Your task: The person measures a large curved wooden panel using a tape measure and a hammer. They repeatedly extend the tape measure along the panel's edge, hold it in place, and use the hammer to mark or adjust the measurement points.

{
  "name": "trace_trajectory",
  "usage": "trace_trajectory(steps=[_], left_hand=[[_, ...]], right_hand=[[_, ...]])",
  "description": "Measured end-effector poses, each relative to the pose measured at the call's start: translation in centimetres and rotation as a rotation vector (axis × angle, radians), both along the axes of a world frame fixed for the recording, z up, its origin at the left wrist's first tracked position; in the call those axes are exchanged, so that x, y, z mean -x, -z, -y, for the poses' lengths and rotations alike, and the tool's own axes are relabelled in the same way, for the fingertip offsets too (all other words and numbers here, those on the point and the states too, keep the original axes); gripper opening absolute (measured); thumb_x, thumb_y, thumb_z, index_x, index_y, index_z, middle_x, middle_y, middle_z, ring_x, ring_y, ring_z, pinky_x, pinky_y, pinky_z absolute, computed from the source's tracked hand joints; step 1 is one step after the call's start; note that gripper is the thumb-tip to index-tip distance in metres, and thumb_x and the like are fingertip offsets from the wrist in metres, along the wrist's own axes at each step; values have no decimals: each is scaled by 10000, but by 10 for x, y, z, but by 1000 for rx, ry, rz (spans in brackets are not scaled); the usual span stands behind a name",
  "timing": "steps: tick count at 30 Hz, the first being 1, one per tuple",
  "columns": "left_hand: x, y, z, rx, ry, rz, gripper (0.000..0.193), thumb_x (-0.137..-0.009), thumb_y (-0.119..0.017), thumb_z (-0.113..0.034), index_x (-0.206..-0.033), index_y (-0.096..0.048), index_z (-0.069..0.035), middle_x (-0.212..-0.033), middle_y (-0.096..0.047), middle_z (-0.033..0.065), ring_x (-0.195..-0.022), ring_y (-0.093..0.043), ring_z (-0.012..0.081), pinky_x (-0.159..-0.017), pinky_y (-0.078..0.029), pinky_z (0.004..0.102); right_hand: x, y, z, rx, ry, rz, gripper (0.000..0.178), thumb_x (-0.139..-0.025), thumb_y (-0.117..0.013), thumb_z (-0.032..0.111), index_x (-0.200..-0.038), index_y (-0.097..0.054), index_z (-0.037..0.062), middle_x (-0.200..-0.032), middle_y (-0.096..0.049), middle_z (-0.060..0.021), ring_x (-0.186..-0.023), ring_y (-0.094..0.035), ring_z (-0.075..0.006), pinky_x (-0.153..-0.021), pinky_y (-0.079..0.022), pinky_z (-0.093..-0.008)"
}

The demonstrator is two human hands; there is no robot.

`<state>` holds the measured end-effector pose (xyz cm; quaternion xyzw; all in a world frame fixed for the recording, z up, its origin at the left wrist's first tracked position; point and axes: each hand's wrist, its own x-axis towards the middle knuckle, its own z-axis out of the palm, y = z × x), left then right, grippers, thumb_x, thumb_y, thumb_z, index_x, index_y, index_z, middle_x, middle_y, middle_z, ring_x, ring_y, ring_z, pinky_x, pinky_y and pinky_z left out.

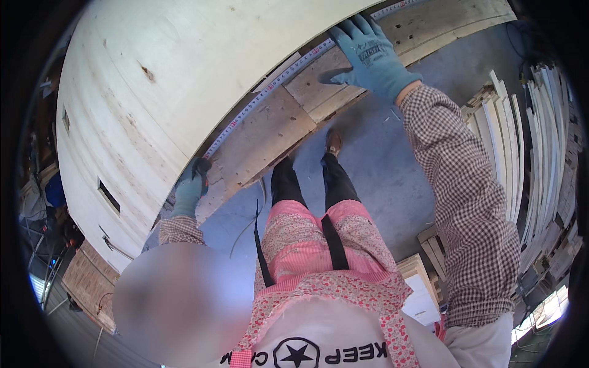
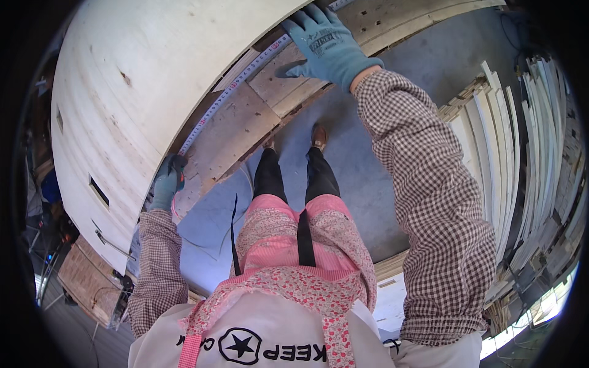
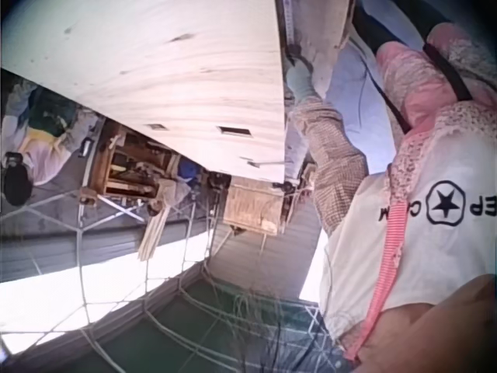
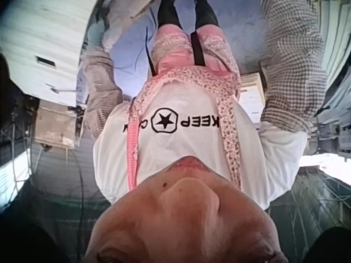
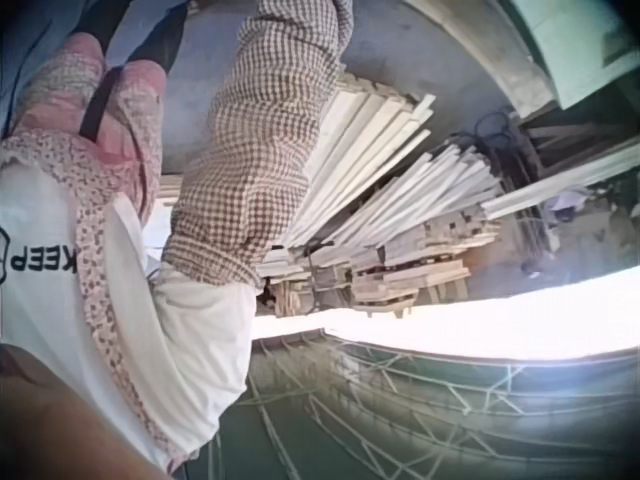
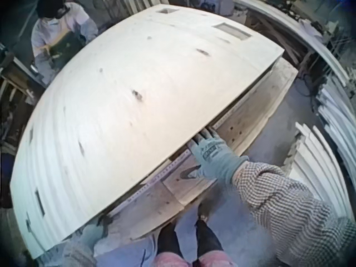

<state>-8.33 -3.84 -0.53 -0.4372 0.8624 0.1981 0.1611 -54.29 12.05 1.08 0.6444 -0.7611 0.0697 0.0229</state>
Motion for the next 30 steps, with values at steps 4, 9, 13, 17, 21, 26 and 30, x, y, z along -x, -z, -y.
trace_trajectory(steps=[4,9,13,17,21,26,30], left_hand=[[-2,3,4,-37,8,37,272,-913,-421,-306,-960,-582,-92,-886,-634,104,-850,-588,308,-761,-450,367],[13,-5,-5,142,149,85,267,-906,-421,-286,-1027,-572,-102,-889,-634,114,-858,-596,306,-757,-454,392],[8,-10,-7,-21,110,-26,303,-856,-451,-200,-1137,-528,-115,-1002,-595,172,-851,-581,357,-784,-466,397],[2,-1,-19,93,3,-134,362,-888,-434,-366,-1133,-537,-120,-1223,-490,149,-1069,-485,378,-924,-386,438],[15,-1,-12,233,-26,-283,439,-847,-487,-413,-1197,-510,-150,-1223,-502,126,-1129,-451,352,-964,-341,457],[13,-9,-15,169,-245,-677,359,-783,-569,-289,-1102,-571,-123,-1121,-555,127,-1033,-505,347,-895,-397,448],[-8,-8,-13,147,-403,-704,362,-788,-558,-291,-1108,-566,-123,-1127,-553,125,-1037,-504,343,-897,-396,445]], right_hand=[[12,-30,35,-430,-172,93,890,-642,-526,718,-1117,-537,-35,-1116,-549,-232,-1032,-532,-342,-926,-386,-401],[6,-23,36,-570,-37,2,831,-678,-609,594,-1284,-406,63,-1300,-422,-160,-1235,-355,-323,-1050,-256,-411],[-4,-46,-6,-142,-172,128,703,-715,-652,413,-1283,-415,75,-1285,-443,-141,-1224,-369,-307,-1047,-250,-404],[-67,-120,11,25,-16,898,291,-769,-624,69,-1052,-602,5,-1004,-635,-118,-954,-593,-236,-846,-440,-319],[-153,-156,66,-37,-103,1162,249,-805,-553,-11,-1051,-585,-30,-994,-636,-108,-943,-585,-162,-840,-441,-281],[-315,-185,139,-200,-415,1273,336,-794,-561,-28,-1127,-555,17,-1050,-613,-78,-937,-586,-145,-786,-461,-264],[-473,-198,200,-403,-793,1007,403,-777,-623,153,-1168,-540,103,-971,-606,-79,-854,-595,-215,-768,-477,-319]])
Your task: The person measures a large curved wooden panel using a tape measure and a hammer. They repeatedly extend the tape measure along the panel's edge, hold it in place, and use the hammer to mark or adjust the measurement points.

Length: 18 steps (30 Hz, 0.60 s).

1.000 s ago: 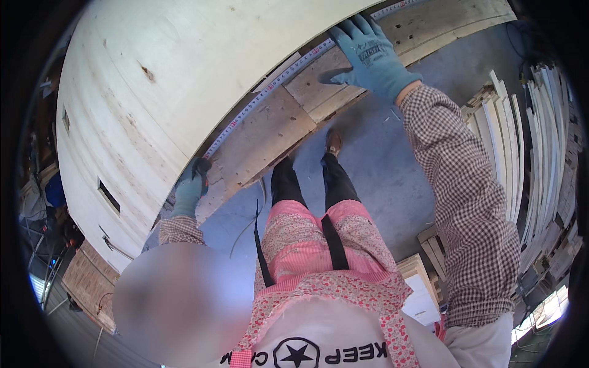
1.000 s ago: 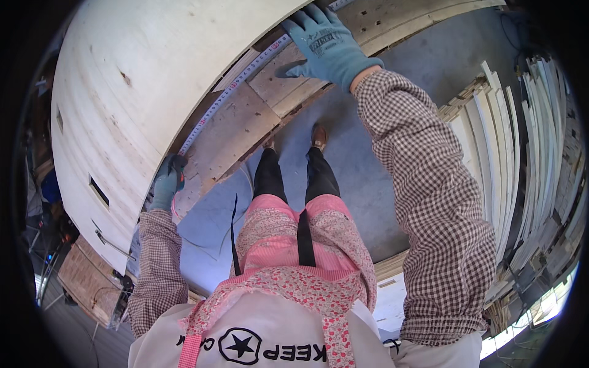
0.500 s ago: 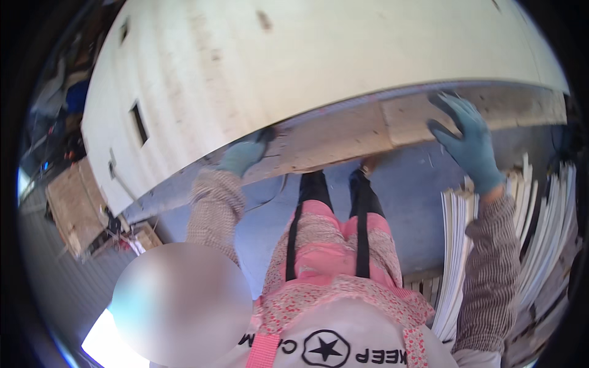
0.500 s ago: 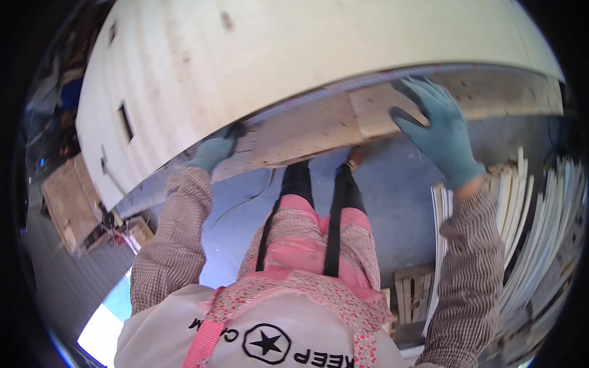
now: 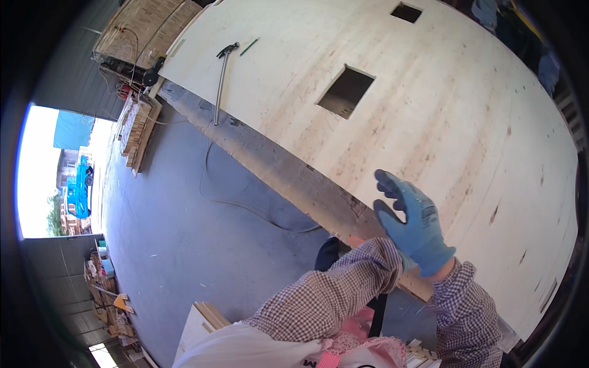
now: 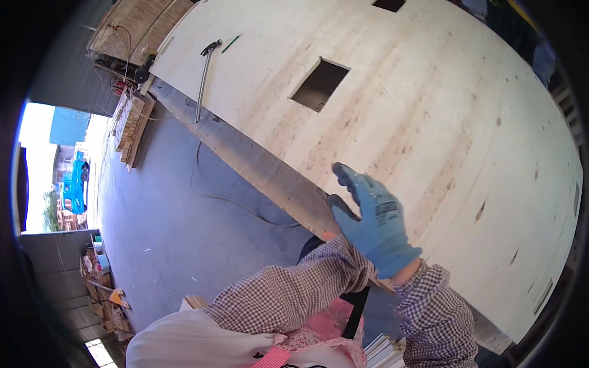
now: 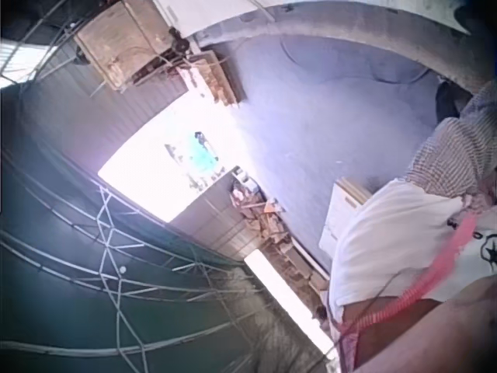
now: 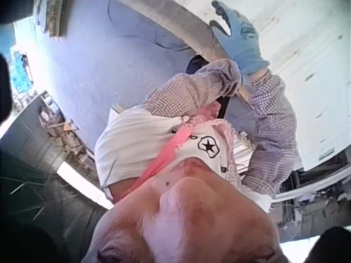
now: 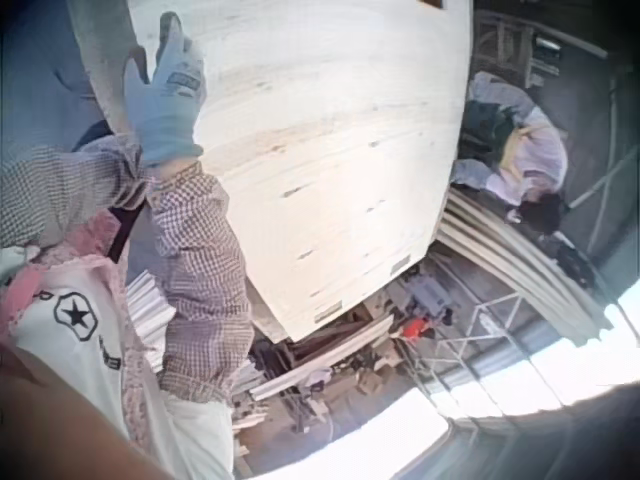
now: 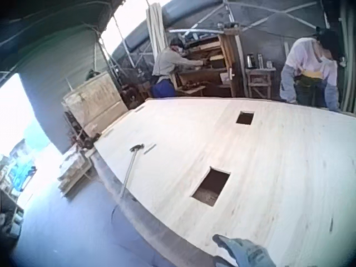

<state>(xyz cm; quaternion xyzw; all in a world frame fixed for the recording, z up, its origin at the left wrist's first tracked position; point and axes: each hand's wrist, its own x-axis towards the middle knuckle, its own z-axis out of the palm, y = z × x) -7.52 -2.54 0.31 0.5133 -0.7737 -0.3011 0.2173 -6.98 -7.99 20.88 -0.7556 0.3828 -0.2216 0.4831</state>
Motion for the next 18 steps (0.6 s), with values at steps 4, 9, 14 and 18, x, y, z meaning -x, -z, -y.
trace_trajectory(steps=[4,9,14,18], left_hand=[[-12,19,35,-8,-45,-127,364,-792,-548,-292,-1115,-560,-123,-1133,-552,124,-1042,-504,338,-899,-395,442],[-50,38,67,-10,-191,-273,368,-798,-535,-294,-1123,-554,-123,-1141,-549,122,-1048,-504,333,-902,-395,439],[-81,53,83,-18,-323,-353,371,-804,-522,-295,-1131,-547,-123,-1148,-547,120,-1053,-504,327,-905,-394,435],[-89,51,82,-18,-335,-381,374,-808,-512,-297,-1138,-541,-123,-1154,-545,119,-1058,-504,322,-907,-393,432]], right_hand=[[-154,36,62,413,-270,-220,493,-798,-609,245,-1252,-460,125,-1056,-563,-109,-944,-565,-242,-801,-469,-355],[-348,77,91,493,-436,-337,528,-829,-550,369,-1294,-406,164,-1047,-559,-131,-956,-557,-289,-830,-460,-390],[-450,109,92,549,-579,-479,560,-847,-486,462,-1321,-379,182,-1095,-552,-169,-953,-575,-325,-845,-460,-431],[-510,134,113,592,-653,-626,623,-869,-392,528,-1353,-331,141,-1269,-462,-187,-1106,-505,-350,-956,-388,-461]])
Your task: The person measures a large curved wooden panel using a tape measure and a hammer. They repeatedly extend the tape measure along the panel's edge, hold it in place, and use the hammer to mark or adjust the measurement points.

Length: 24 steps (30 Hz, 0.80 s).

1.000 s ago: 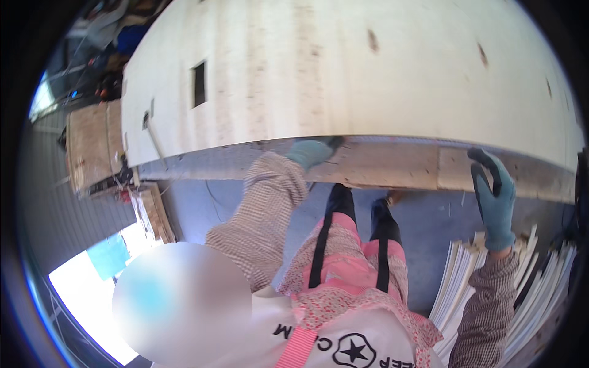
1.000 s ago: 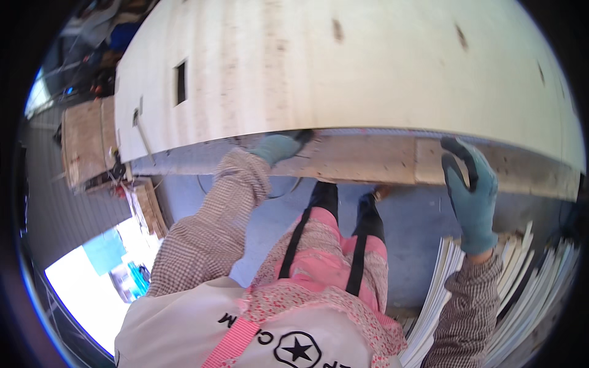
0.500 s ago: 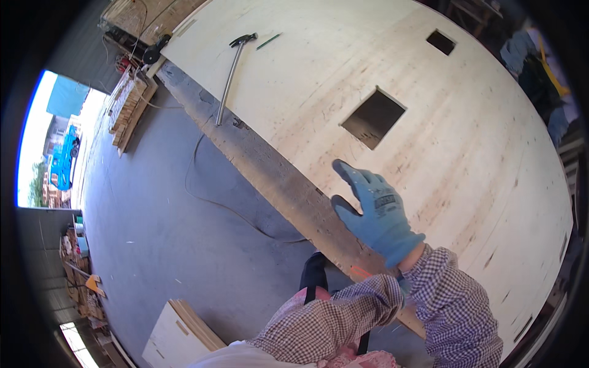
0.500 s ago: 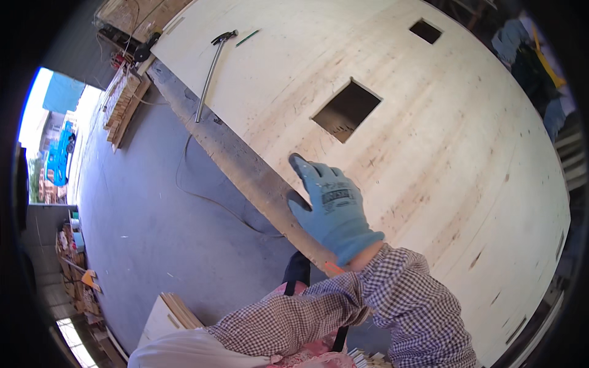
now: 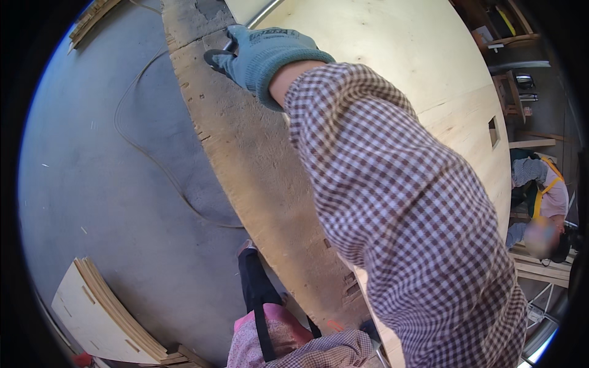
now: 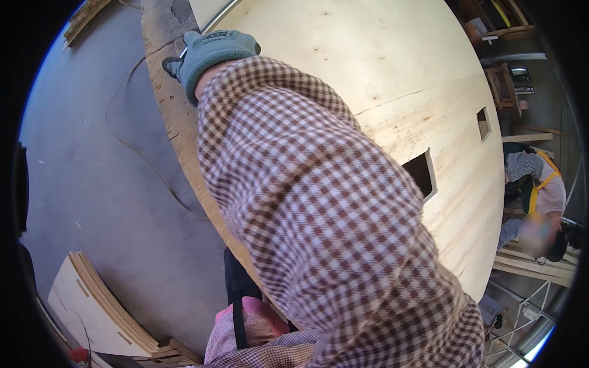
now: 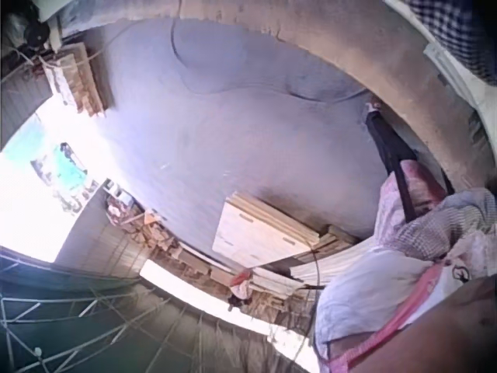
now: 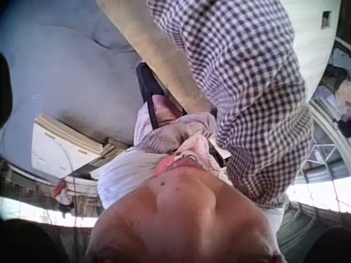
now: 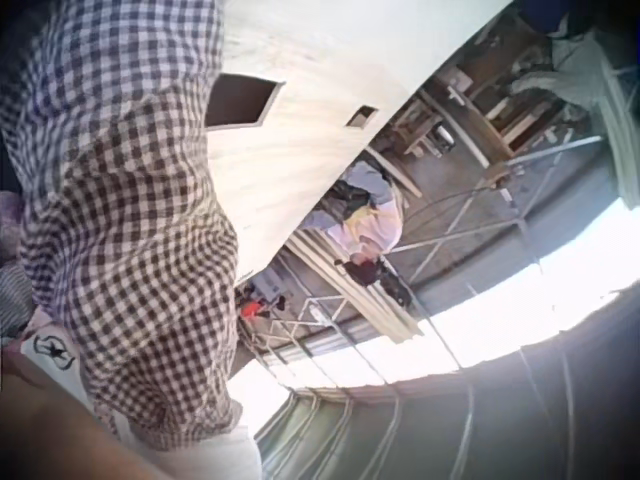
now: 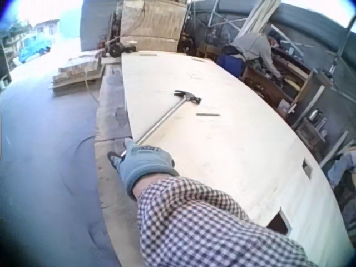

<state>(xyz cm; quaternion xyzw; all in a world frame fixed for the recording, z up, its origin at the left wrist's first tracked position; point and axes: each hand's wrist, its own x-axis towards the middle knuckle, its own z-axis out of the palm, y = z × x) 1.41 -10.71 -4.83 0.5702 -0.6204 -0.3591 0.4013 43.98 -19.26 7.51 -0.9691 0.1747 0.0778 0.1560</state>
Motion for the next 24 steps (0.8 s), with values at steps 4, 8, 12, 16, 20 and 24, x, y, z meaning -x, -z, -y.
trace_trajectory(steps=[4,8,12,16,20,24], left_hand=[[1,-4,-4,-7,-32,27,377,-813,-502,-298,-1144,-536,-122,-1160,-543,117,-1063,-504,318,-910,-393,429],[16,-8,-17,-35,-23,76,379,-817,-492,-299,-1151,-530,-122,-1166,-541,116,-1067,-504,313,-912,-392,426],[51,-22,-38,-6,112,161,382,-822,-481,-301,-1157,-525,-122,-1172,-540,114,-1072,-504,309,-914,-392,424],[91,-33,-66,32,197,286,385,-826,-471,-302,-1164,-519,-122,-1178,-538,112,-1076,-503,304,-917,-391,421],[102,-18,-90,41,158,514,388,-831,-461,-303,-1170,-513,-122,-1184,-536,111,-1081,-503,300,-919,-390,418],[114,-47,-82,-61,489,624,481,-811,-498,-372,-1231,-463,-141,-1293,-439,133,-1199,-396,322,-1000,-309,438]], right_hand=[[-8,-23,-11,21,-8,-216,576,-866,-443,471,-1307,-395,103,-1284,-463,-160,-1146,-483,-327,-981,-368,-440],[26,-29,4,-76,213,-144,301,-785,-556,161,-1080,-533,106,-999,-608,-136,-915,-596,-291,-831,-456,-392],[119,-107,70,-301,640,333,357,-789,-540,112,-1131,-465,44,-934,-611,-197,-836,-624,-279,-753,-494,-389],[256,-191,79,-843,740,601,351,-809,-495,79,-1142,-456,-29,-757,-584,-137,-585,-564,-164,-515,-472,-262],[449,-225,-8,-1162,752,826,383,-888,-509,173,-1234,-440,24,-558,-401,38,-436,-341,-23,-405,-273,-156],[670,-250,-142,-1000,1015,782,647,-774,-652,117,-1320,-328,-9,-637,-473,20,-511,-426,-38,-482,-336,-185]])
